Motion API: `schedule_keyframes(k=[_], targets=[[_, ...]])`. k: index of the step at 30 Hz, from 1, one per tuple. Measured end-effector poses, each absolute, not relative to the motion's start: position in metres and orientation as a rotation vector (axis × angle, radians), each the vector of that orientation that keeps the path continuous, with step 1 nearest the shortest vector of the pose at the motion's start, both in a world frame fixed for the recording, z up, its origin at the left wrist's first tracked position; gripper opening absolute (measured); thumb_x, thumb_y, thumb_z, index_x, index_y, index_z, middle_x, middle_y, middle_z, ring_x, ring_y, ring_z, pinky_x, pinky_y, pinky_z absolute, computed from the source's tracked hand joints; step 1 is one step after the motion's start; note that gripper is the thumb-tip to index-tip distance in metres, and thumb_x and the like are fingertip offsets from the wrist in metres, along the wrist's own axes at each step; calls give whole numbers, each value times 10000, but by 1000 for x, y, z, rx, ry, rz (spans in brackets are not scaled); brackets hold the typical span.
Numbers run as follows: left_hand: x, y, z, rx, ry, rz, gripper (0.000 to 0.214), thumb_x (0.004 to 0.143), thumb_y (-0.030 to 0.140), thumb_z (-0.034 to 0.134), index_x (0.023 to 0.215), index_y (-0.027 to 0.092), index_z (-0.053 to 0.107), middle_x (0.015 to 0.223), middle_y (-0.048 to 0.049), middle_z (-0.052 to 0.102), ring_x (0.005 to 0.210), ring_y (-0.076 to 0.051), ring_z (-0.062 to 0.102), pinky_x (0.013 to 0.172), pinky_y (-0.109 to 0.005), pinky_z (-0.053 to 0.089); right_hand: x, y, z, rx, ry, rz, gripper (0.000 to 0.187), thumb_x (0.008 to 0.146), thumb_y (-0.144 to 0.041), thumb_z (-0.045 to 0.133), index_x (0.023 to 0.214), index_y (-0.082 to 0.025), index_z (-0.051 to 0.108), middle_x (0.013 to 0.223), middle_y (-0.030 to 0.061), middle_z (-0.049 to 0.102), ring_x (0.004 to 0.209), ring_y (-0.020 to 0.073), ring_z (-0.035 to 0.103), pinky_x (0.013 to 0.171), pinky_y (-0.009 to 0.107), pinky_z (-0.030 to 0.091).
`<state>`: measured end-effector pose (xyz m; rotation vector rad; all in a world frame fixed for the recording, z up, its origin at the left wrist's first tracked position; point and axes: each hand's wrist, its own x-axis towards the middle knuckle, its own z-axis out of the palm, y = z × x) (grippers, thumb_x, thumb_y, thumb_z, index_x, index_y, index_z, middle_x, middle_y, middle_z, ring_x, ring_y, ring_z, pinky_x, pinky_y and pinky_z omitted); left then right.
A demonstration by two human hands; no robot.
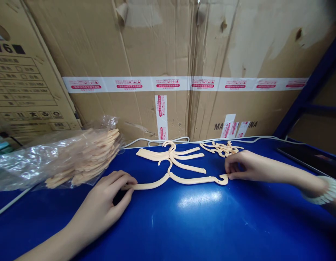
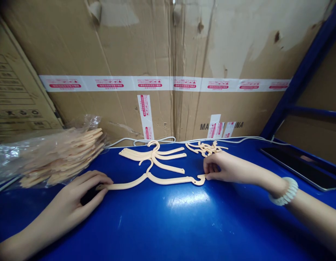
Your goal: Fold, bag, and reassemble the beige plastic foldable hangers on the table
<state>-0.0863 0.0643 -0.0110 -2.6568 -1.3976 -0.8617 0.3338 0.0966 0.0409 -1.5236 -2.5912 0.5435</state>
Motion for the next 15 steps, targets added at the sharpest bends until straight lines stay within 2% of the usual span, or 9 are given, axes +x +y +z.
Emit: schedule_keyframes(k=[11,15], targets=[[-85,65,-10,-2648,-1505,-789,138,910,276,468,910,222,595,900,-34,641,840,-230,627,740,-371,506,332,94,39,-1528,-2573,529,206,843,-368,592,778,-188,669,714,37,665,631,174,597,572,276,447],[-86,65,-9,-2631,-1500,-808,133,901,272,477,947,222,592,922,-36,648,855,-232,635,747,-369,516,332,94,43,-1515,-2591,489,241,870,-387,558,818,-187,684,776,55,696,687,197,627,632,309,470]])
